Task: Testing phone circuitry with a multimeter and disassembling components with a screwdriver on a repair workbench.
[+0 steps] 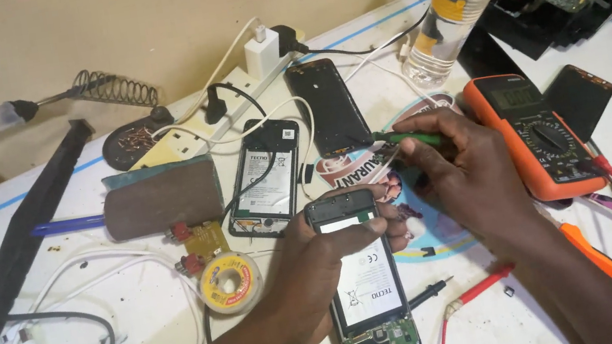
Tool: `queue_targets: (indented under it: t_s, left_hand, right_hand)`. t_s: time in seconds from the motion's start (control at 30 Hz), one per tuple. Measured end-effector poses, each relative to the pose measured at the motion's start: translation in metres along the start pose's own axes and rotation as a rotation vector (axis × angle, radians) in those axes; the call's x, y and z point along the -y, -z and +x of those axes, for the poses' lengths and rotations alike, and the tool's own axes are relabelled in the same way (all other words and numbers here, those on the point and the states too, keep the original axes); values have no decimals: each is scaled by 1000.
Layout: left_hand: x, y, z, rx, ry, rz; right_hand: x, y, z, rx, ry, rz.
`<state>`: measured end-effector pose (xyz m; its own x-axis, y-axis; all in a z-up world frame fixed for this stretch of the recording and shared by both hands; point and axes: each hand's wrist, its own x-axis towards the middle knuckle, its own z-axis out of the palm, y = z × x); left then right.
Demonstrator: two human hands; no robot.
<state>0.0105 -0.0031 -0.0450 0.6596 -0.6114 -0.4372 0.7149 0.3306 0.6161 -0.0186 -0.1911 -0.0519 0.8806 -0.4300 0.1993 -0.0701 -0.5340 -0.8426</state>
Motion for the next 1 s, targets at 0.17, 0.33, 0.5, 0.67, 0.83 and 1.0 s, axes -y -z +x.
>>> queue_targets:
  t_s: [0.17,0.33,0.5,0.67,0.83,1.0]
  left_hand:
    - [3,6,2,42,-48,2]
    - [5,10,4,81,-87,-53]
    - [4,11,3,124,-102,-79]
    - [2,8,-1,98,-74,-45]
    - [5,15,6,156,-131,-56]
    - [2,8,4,68,-78,-48]
  right_hand:
    - [21,1,-7,-64,-83,48]
    - [15,15,-24,-195,-239,288]
    - [-10,23,-58,-186,-69,643]
    - [-27,26,-61,-147,-8,683]
    - [-24,26,-59,-147,17,674]
    - [-25,30,-60,-143,35,648]
